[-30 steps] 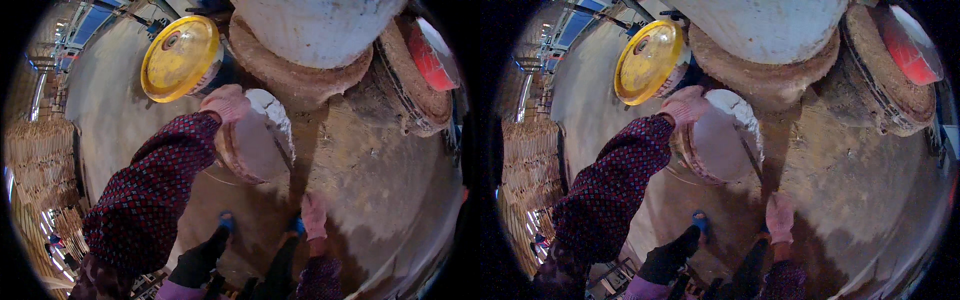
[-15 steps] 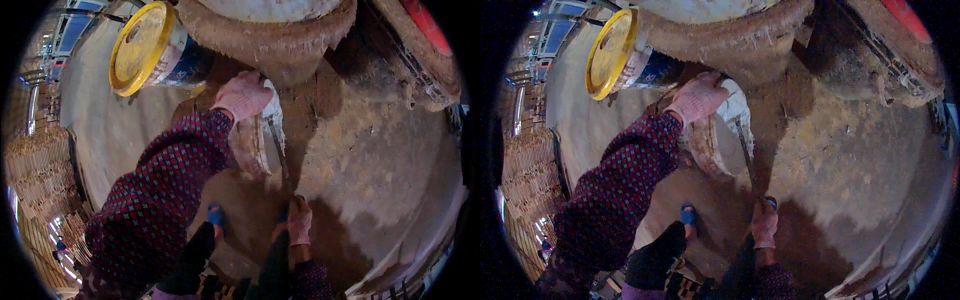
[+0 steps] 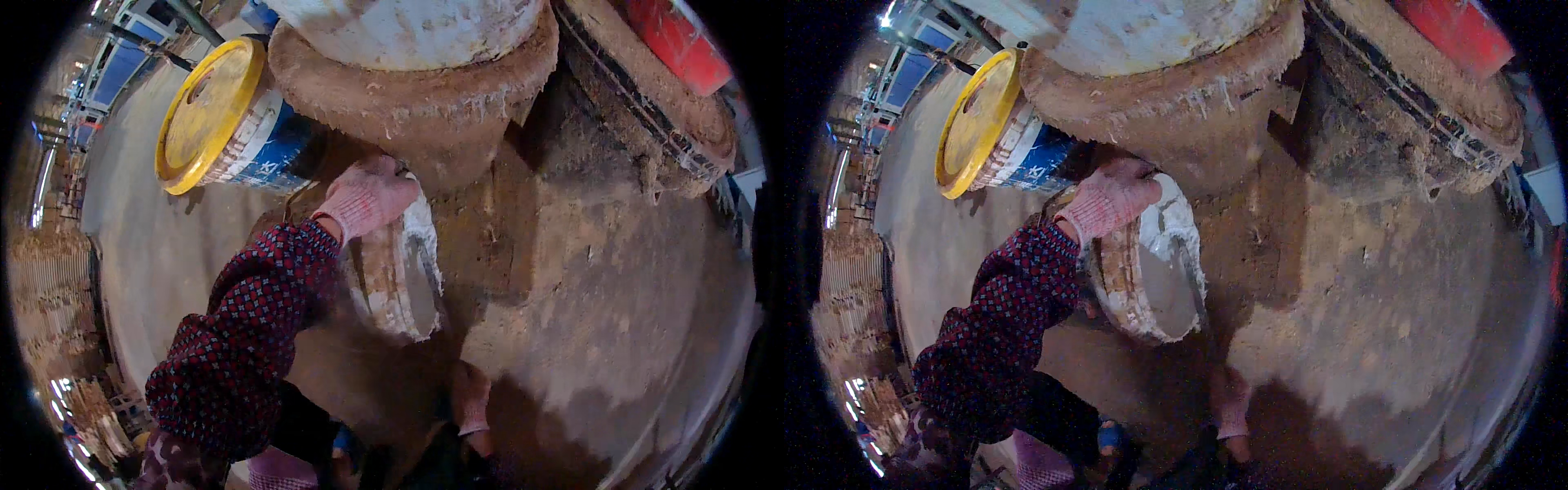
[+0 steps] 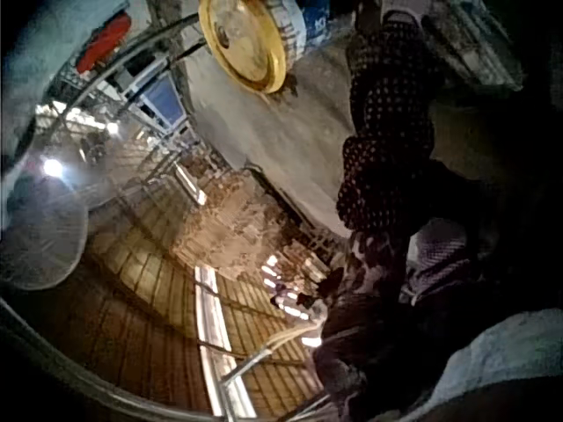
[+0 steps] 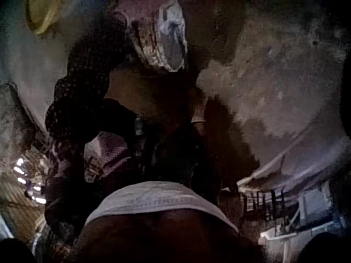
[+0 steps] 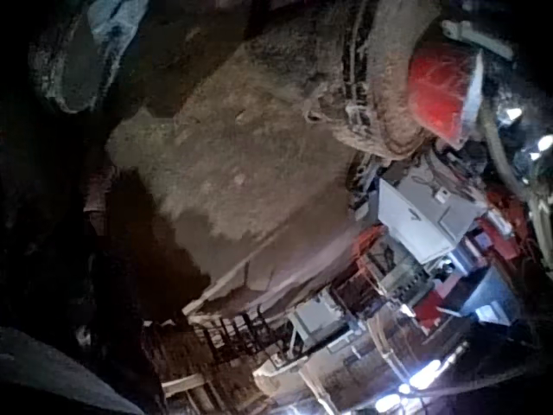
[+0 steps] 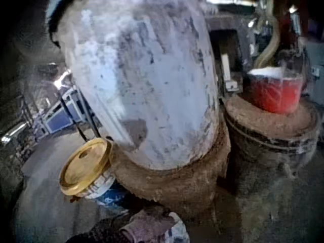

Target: The person scrapes the interior of a white bucket with a metal scraper, collecting residue into a smaller container. They then pour the collected material into a larger bucket and continue scraping another bucket.

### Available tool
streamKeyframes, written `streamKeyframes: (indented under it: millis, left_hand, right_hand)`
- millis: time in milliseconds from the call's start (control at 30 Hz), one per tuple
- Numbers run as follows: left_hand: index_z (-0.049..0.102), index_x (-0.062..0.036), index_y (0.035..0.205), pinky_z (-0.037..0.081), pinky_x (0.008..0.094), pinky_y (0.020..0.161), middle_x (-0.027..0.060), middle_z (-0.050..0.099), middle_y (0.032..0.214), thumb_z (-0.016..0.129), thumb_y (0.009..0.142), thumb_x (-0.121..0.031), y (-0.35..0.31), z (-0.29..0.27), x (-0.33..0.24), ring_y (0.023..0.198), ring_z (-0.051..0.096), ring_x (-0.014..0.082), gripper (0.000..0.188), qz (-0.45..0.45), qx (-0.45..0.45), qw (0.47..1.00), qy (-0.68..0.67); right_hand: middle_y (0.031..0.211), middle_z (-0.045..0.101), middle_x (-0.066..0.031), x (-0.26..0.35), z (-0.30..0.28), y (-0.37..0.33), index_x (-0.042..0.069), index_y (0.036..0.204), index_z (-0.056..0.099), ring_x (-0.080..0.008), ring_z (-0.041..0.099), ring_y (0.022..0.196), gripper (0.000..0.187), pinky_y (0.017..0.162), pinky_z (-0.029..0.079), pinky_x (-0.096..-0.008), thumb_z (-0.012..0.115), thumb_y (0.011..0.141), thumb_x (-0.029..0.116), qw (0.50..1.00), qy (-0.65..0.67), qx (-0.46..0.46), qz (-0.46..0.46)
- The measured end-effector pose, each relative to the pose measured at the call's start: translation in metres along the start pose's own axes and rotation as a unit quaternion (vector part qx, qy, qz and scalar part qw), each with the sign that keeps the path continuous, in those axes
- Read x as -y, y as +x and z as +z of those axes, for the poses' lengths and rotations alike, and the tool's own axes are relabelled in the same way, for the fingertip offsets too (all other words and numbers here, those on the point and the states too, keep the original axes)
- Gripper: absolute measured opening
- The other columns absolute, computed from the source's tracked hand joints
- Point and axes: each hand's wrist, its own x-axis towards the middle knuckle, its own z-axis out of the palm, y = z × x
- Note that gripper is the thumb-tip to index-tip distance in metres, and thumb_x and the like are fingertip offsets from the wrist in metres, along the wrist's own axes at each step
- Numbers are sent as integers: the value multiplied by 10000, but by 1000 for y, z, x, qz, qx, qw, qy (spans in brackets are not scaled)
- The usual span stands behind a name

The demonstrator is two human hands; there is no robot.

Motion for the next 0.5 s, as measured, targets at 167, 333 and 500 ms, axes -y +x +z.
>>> streamKeyframes:
  millis: [167,333,500]
  left_hand:
    - [659,-145,994,524,441,827,227,596,1054,543,835,-201,-2,-7,3,1010,615,403,204,-48,-4,997,-53]
    - [660,-167,1034,504,442,841,231,594,1054,536,850,-238,-2,-28,-13,1043,597,400,233,-116,6,989,-91]
    - [662,-205,1069,471,444,896,225,591,1050,533,855,-238,-8,-4,6,1099,561,400,252,-139,-53,971,-188]
  right_hand:
    - [1013,657,-202,21,19,48,9,1116,630,-324,636,926,281,773,499,-399,508,945,197,999,6,-6,45]
    - [1112,673,-108,25,10,43,85,1306,549,-228,639,989,372,853,496,-347,519,936,107,977,-110,-19,-184]
    - [895,664,-47,44,-53,-31,39,1175,641,-136,585,743,312,643,463,-288,577,897,166,994,86,58,30]
